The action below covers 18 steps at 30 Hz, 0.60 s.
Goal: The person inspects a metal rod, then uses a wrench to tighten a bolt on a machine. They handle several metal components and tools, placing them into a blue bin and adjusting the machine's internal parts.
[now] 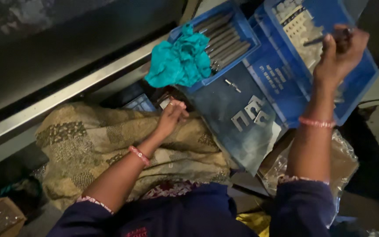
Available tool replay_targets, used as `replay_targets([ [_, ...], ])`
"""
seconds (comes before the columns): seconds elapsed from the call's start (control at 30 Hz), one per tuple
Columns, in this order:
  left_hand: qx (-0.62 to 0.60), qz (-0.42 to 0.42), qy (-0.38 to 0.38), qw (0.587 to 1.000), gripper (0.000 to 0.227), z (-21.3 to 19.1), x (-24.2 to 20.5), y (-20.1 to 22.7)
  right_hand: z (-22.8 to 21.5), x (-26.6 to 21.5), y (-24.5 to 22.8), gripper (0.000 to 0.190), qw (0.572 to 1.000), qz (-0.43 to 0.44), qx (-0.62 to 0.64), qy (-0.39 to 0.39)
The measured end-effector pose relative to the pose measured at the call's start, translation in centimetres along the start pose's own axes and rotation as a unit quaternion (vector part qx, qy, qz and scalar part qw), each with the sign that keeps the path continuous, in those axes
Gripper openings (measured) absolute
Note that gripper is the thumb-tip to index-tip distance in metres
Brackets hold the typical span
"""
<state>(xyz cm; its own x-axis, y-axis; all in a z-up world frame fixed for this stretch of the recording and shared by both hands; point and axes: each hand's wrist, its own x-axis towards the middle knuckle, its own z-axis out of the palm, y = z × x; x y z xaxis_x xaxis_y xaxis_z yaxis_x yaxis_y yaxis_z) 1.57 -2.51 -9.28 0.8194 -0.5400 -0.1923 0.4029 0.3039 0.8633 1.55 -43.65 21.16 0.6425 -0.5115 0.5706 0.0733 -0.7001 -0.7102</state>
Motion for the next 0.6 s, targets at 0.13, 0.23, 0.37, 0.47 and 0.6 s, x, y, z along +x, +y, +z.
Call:
replay_targets([
  [0.13,0.007,-0.006,-0.009,1.000,0.025,-0.3,0.7,-0.1,1.2,5.5,6.3,0.029,0.997,-0.046,0.055,-0.036],
  [0.23,0.022,-0.026,0.002,0.999,0.024,-0.6,1.1,0.0,2.0,8.3,10.2,0.024,0.999,-0.036,-0.015,-0.030],
  [0.37,0.036,-0.011,-0.003,0.999,0.023,-0.9,1.0,-0.3,3.1,11.0,14.1,0.019,0.998,-0.003,-0.062,0.000],
  [0.47,0.021,-0.032,-0.007,0.999,0.022,-1.1,1.0,-0.7,3.7,13.3,16.5,0.015,0.987,0.020,-0.157,0.043],
  [0.6,0.008,-0.056,-0.006,0.998,0.021,-1.2,1.1,-1.0,4.7,15.0,18.7,0.008,0.986,0.113,-0.095,0.077],
])
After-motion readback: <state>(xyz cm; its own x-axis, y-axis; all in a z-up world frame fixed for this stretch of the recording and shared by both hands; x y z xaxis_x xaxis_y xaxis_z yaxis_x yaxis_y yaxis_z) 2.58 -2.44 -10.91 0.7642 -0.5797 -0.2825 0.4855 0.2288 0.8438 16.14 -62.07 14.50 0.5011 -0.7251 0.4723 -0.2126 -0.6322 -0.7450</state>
